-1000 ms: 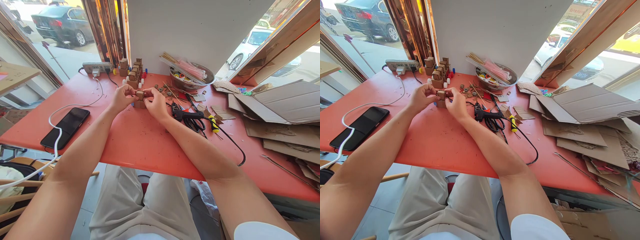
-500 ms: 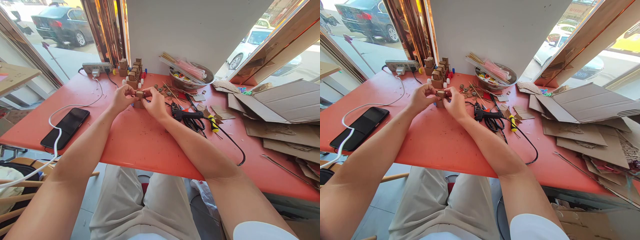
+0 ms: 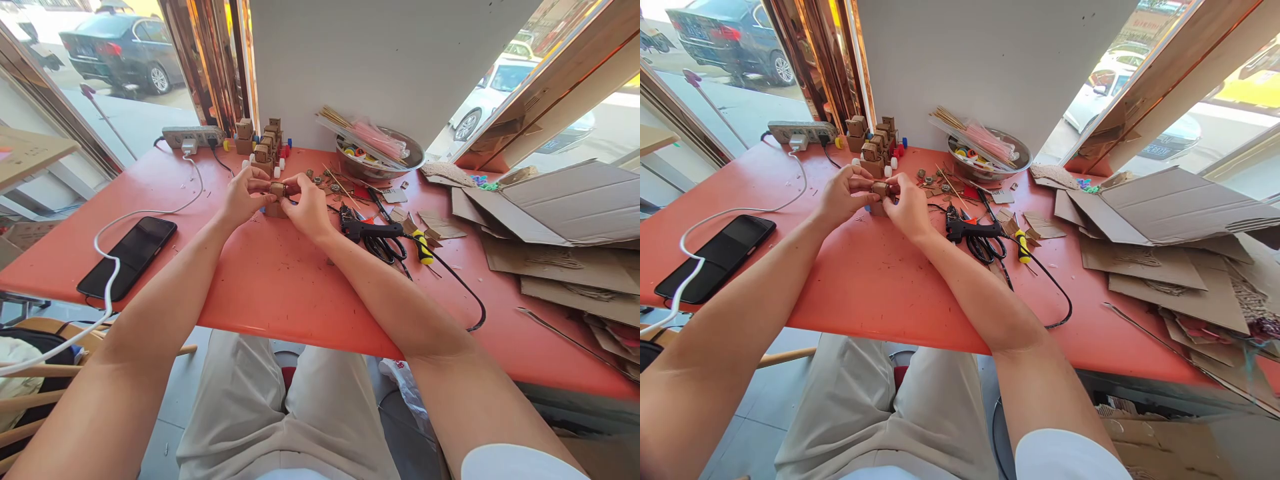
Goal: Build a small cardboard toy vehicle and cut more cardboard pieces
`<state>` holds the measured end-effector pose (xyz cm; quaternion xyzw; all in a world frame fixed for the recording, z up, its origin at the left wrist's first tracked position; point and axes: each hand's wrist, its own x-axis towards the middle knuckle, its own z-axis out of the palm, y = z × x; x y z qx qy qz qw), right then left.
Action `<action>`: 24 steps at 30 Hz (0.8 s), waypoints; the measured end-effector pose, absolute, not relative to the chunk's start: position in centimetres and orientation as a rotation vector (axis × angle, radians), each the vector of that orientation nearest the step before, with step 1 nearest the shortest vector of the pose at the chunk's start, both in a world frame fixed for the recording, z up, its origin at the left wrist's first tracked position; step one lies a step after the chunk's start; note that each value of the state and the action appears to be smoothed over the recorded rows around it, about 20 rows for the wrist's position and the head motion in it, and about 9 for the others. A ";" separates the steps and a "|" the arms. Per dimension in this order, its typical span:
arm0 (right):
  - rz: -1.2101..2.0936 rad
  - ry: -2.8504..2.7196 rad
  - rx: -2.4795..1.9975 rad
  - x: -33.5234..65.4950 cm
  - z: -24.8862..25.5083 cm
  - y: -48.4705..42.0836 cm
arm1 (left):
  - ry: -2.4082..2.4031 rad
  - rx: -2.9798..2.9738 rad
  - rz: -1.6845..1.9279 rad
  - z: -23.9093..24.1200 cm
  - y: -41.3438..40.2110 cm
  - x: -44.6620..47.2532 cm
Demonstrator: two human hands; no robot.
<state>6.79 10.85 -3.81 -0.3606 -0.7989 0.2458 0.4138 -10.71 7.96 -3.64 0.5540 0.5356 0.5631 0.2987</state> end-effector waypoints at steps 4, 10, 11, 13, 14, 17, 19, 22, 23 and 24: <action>0.573 -2.083 -0.933 7.2 -3.6 11.4 | 1.433 1.464 1.483 -3.6 8.0 -10.7; 0.482 -2.135 -0.939 11.0 -0.1 12.7 | 1.440 1.447 1.469 -3.4 8.1 -10.6; 0.475 -2.162 -0.941 12.2 0.8 12.6 | 1.446 1.439 1.469 -3.4 8.1 -10.5; 0.444 -2.247 -1.001 15.0 2.3 12.4 | 1.456 1.431 1.474 -3.4 8.1 -10.4; 0.441 -2.309 -1.065 16.6 2.8 12.2 | 1.457 1.432 1.475 -3.3 8.1 -10.3; 0.482 -2.560 -1.231 21.8 3.6 11.4 | 1.440 1.435 1.457 -3.2 8.0 -10.3; 0.549 -2.693 -1.225 24.4 3.3 10.8 | 1.437 1.425 1.455 -3.2 8.0 -10.3; 0.529 -2.719 -1.231 25.5 2.1 9.7 | 1.449 1.431 1.466 -3.2 7.9 -10.5; 0.420 -2.683 -1.261 25.1 1.5 9.2 | 1.453 1.442 1.467 -3.3 7.8 -10.6; 0.301 -2.643 -1.312 24.5 1.0 8.7 | 1.458 1.453 1.466 -3.3 7.8 -10.7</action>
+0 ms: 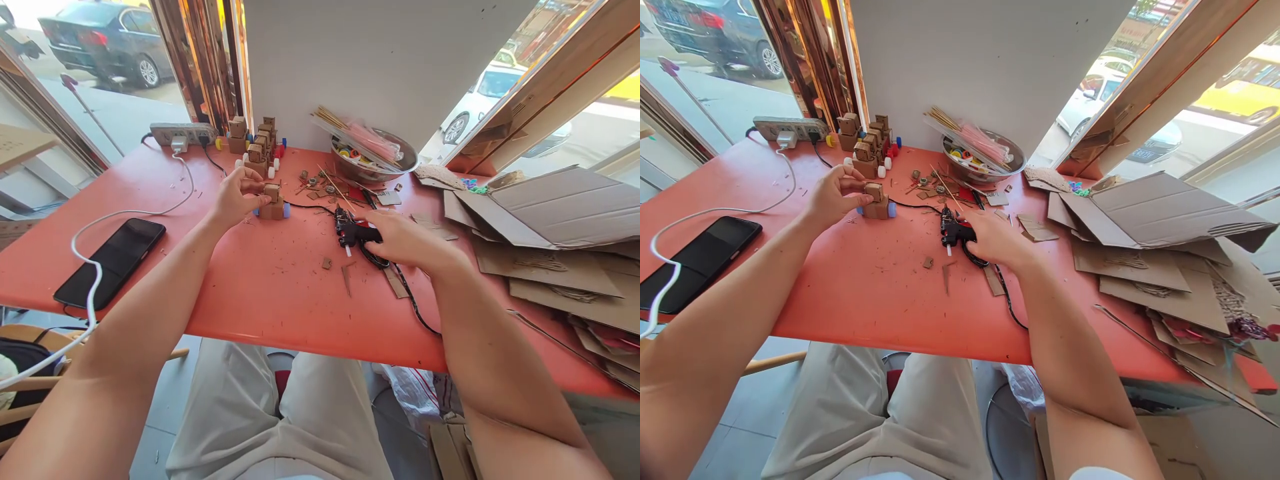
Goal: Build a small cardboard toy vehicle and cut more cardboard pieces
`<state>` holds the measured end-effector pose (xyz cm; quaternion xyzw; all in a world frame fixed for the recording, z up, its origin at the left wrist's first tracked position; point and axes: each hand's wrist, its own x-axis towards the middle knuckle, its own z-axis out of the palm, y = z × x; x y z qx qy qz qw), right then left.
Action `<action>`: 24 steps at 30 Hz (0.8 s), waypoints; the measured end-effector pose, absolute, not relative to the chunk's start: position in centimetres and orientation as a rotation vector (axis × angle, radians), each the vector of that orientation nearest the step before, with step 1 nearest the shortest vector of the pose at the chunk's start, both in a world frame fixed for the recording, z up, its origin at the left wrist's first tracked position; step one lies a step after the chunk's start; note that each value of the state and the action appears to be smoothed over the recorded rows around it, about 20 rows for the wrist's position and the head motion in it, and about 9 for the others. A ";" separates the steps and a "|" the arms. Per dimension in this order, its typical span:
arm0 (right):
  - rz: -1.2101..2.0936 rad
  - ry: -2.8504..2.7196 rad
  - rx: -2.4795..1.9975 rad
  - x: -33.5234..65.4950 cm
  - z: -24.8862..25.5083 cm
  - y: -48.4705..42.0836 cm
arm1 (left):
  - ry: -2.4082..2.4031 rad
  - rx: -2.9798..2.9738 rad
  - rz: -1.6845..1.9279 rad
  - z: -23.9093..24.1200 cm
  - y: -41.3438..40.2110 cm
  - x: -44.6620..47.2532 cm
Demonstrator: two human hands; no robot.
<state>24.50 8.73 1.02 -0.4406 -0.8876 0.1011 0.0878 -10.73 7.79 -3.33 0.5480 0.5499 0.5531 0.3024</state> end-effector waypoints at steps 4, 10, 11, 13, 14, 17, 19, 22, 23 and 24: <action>-0.006 -2.638 -1.417 21.5 0.0 6.9 | 1.474 1.477 1.456 -3.4 7.6 -11.0; -0.285 -2.459 -1.559 21.0 0.9 6.3 | 1.455 1.482 1.428 -3.1 7.6 -10.5; -0.276 -2.397 -1.543 21.1 1.1 6.4 | 1.451 1.484 1.431 -3.1 7.7 -10.3; -0.226 -2.279 -1.479 21.3 1.3 6.7 | 1.456 1.497 1.439 -3.1 7.7 -9.9; -0.187 -2.235 -1.438 21.2 1.5 6.8 | 1.466 1.506 1.440 -3.2 7.8 -9.8; 0.020 -2.192 -1.289 20.3 2.2 6.7 | 1.486 1.511 1.444 -3.3 7.8 -9.6; 0.286 -2.207 -1.189 19.1 3.0 6.6 | 1.478 1.507 1.465 -3.3 7.9 -9.6; 0.824 -2.194 -1.120 17.0 4.2 6.6 | 1.496 1.514 1.504 -3.2 8.0 -9.8; 0.949 -2.165 -1.122 16.4 4.5 6.7 | 1.515 1.516 1.510 -3.2 8.0 -9.9; 1.035 -2.133 -1.126 15.8 4.7 6.8 | 1.535 1.518 1.514 -3.2 8.1 -10.0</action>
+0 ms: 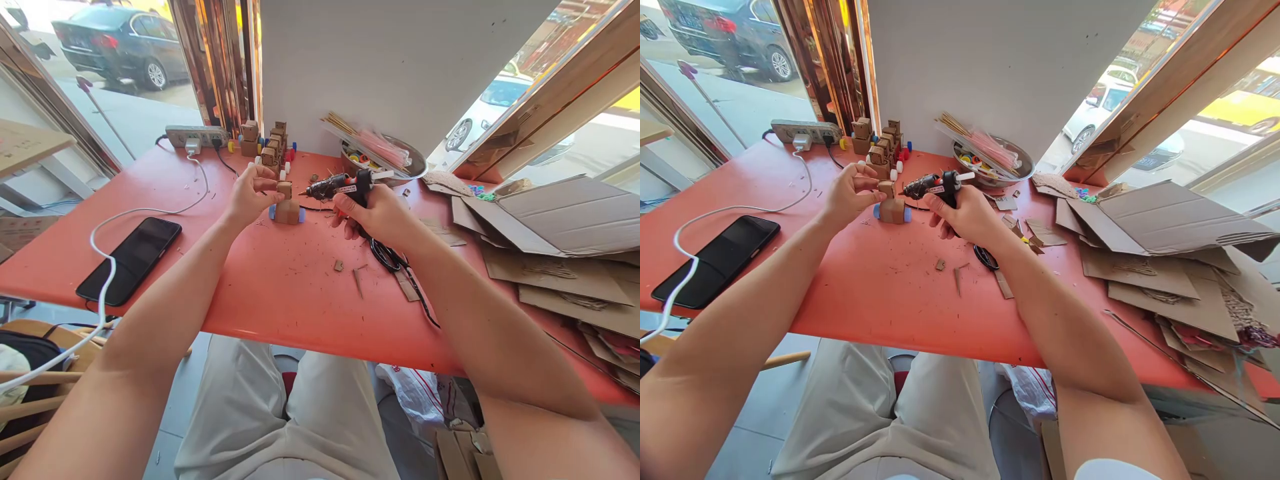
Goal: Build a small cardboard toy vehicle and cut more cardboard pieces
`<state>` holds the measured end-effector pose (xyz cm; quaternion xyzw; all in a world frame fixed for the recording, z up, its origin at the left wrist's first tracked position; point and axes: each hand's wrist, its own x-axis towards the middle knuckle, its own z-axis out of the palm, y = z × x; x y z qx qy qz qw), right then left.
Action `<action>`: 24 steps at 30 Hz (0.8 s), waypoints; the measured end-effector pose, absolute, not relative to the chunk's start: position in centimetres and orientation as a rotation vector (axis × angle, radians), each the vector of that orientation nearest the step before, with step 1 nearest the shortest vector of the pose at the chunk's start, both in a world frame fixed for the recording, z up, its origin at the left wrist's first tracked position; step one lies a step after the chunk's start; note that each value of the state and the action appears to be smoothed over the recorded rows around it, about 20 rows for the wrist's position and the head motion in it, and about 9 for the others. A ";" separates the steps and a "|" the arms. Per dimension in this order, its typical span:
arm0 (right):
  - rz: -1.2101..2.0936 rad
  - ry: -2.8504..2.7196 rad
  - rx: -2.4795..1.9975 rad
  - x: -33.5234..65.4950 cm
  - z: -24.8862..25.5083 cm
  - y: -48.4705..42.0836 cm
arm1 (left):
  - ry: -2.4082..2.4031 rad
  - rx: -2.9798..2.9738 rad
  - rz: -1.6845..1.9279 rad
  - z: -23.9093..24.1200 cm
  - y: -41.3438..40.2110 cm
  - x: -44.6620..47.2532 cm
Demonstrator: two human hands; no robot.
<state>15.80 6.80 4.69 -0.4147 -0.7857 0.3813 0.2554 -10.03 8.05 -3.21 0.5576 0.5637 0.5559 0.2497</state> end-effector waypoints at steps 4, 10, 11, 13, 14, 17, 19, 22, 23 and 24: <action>1.175 -2.034 -1.193 14.0 4.9 7.0 | 1.560 1.544 1.518 -3.3 8.2 -10.2; 1.146 -1.935 -1.417 12.5 4.4 6.4 | 1.567 1.568 1.503 -3.4 8.1 -10.2; 1.126 -1.951 -1.420 12.4 4.2 6.4 | 1.569 1.568 1.502 -3.4 8.1 -10.2; 1.096 -2.011 -1.395 12.4 3.9 6.5 | 1.576 1.562 1.500 -3.3 8.0 -10.2; 1.087 -2.041 -1.385 12.4 3.8 6.6 | 1.583 1.559 1.496 -3.3 8.0 -10.1; 1.064 -2.079 -1.380 12.4 3.5 6.7 | 1.600 1.562 1.481 -3.3 8.0 -10.2; 1.040 -2.081 -1.394 12.4 3.5 6.6 | 1.591 1.568 1.482 -3.3 8.0 -10.3; 0.996 -2.110 -1.413 12.4 3.8 6.4 | 1.558 1.569 1.481 -3.4 8.1 -10.5; 0.977 -2.124 -1.419 12.5 3.8 6.3 | 1.547 1.566 1.474 -3.5 8.1 -10.5; 0.954 -2.139 -1.422 12.5 3.9 6.3 | 1.536 1.562 1.464 -3.5 8.1 -10.5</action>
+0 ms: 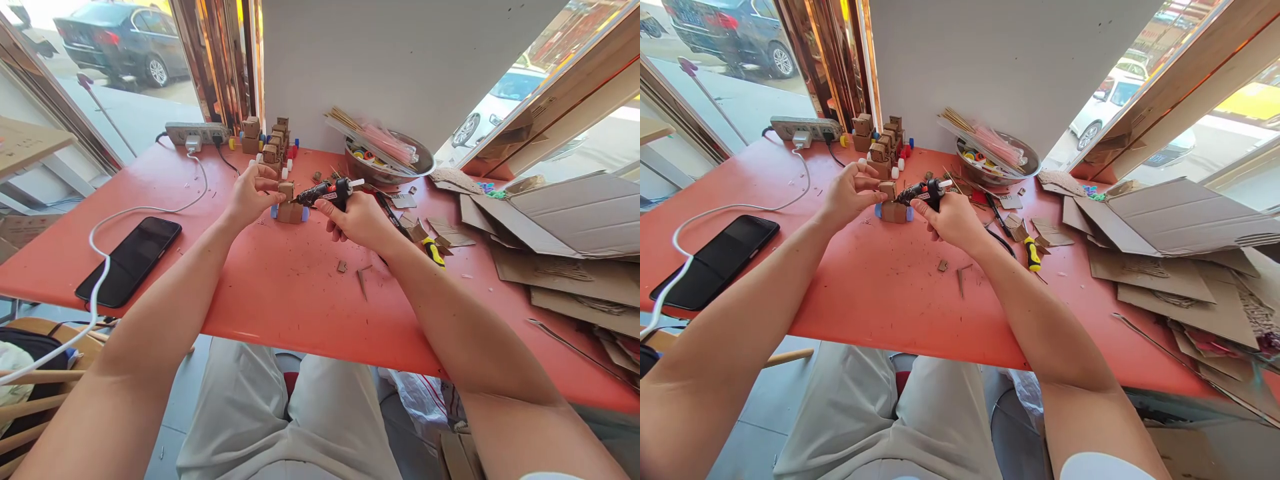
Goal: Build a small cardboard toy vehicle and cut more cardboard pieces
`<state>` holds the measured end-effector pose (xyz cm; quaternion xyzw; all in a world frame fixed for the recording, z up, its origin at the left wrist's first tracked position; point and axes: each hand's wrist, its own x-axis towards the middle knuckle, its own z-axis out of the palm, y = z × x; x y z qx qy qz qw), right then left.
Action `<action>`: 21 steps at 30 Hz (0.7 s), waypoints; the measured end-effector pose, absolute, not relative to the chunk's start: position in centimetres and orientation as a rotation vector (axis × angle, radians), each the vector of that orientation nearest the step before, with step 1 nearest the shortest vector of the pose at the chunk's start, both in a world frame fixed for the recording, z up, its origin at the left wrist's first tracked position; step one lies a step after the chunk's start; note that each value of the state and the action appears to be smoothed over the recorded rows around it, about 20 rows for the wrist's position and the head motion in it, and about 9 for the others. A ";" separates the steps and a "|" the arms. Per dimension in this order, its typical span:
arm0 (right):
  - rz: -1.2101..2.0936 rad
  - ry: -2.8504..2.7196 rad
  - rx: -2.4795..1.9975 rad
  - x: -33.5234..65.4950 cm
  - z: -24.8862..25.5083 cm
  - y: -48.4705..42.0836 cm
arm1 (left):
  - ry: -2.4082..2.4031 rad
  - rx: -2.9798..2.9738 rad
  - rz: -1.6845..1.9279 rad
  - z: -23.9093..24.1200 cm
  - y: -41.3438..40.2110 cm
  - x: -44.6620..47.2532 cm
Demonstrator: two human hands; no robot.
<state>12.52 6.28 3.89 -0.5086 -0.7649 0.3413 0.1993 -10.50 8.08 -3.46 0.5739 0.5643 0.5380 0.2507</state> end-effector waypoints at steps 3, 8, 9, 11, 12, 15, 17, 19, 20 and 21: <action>0.890 -2.164 -1.407 12.7 3.9 6.1 | 1.512 1.539 1.446 -3.4 8.0 -10.4; 0.886 -2.166 -1.373 12.6 3.9 5.8 | 1.495 1.508 1.455 -3.1 7.8 -10.3; 0.900 -2.160 -1.366 12.6 3.8 5.8 | 1.500 1.506 1.456 -3.1 7.8 -10.3; 0.928 -2.146 -1.349 12.6 3.8 5.8 | 1.512 1.509 1.458 -3.0 7.8 -10.4; 0.936 -2.144 -1.344 12.7 3.7 5.8 | 1.512 1.513 1.459 -3.0 7.8 -10.5; 0.922 -2.165 -1.318 13.1 3.5 6.1 | 1.477 1.515 1.463 -3.1 7.8 -10.4; 0.881 -2.194 -1.278 13.4 3.3 6.2 | 1.458 1.508 1.462 -3.0 7.8 -10.3; 0.823 -2.230 -1.254 13.6 3.2 6.3 | 1.458 1.503 1.451 -3.0 7.7 -10.2; 0.786 -2.245 -1.255 13.7 3.1 6.3 | 1.459 1.506 1.443 -2.9 7.7 -10.2; 0.744 -2.259 -1.266 13.7 3.0 6.3 | 1.458 1.513 1.435 -2.8 7.6 -10.1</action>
